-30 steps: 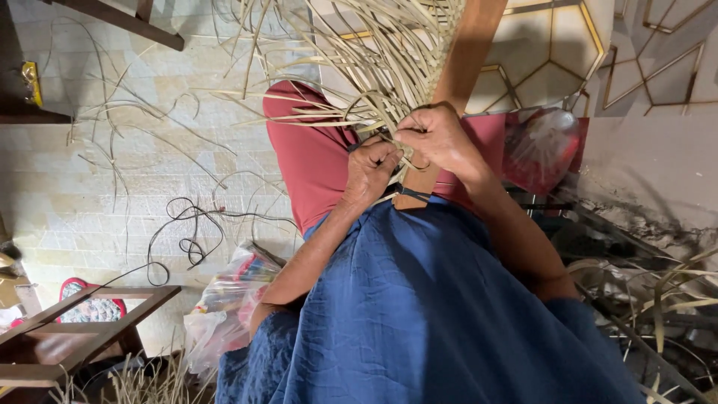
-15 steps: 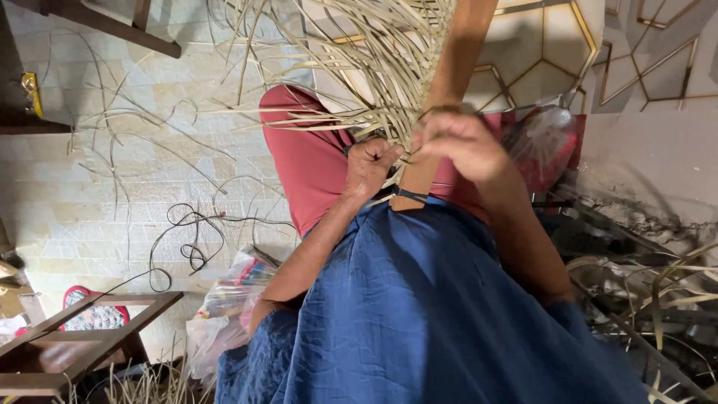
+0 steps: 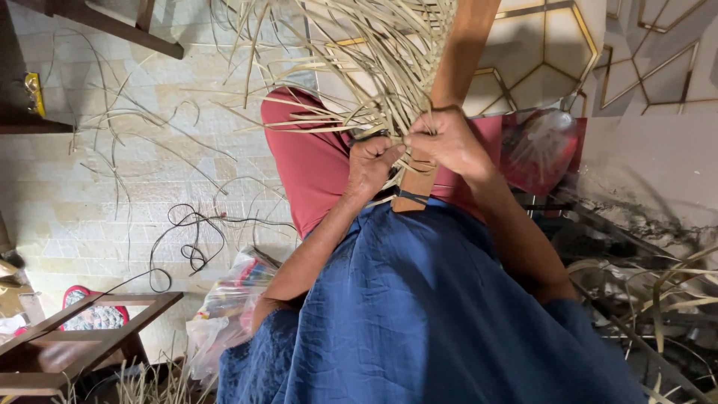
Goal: The person weaves dried palm leaves into a mat using a wooden frame. They trim excess strands with scissors, then interlace the leaves by hand to form a tight weave.
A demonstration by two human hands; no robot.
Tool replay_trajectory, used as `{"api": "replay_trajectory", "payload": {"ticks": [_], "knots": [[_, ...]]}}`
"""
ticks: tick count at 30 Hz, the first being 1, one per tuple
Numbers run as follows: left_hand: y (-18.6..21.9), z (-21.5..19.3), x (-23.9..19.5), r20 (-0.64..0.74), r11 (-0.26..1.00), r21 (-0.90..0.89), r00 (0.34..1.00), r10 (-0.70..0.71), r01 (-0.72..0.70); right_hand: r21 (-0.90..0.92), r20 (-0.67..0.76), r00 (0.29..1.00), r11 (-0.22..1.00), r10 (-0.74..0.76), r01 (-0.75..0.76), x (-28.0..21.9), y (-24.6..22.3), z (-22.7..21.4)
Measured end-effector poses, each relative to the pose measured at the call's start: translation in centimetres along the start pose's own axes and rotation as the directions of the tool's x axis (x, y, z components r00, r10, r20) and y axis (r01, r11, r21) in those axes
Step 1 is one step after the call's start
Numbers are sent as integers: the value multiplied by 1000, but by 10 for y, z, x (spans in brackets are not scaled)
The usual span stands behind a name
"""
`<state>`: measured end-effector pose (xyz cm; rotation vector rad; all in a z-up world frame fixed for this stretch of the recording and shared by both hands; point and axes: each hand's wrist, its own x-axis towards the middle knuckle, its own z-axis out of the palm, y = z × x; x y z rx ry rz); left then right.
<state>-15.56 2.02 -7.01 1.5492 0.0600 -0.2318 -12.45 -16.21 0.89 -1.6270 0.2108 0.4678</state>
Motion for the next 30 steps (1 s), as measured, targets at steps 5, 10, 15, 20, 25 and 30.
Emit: {"api": "replay_trajectory", "payload": {"ticks": [5, 10, 15, 20, 25, 30], "knots": [[2, 4, 0, -1, 1000, -23, 1000, -17, 17, -146, 12, 998, 987, -63, 64, -15, 43, -9], [8, 4, 6, -3, 988, 148, 999, -34, 34, 70, 163, 957, 971, -239, 230, -26, -16, -17], [13, 3, 9, -15, 981, 194, 1000, 7, -4, 186, 6, 979, 962, -204, 200, -11, -47, -14], [1, 1, 15, -14, 957, 203, 976, 215, -208, -469, 63, 933, 815, -354, 340, 27, 19, -15], [-4, 6, 12, -40, 960, 180, 973, 226, -216, -632, 14, 941, 727, -337, 270, 28, 27, -9], [-26, 11, 14, -50, 990, 56, 990, 130, -127, -396, -42, 935, 865, -353, 309, 10, 24, -13]]}}
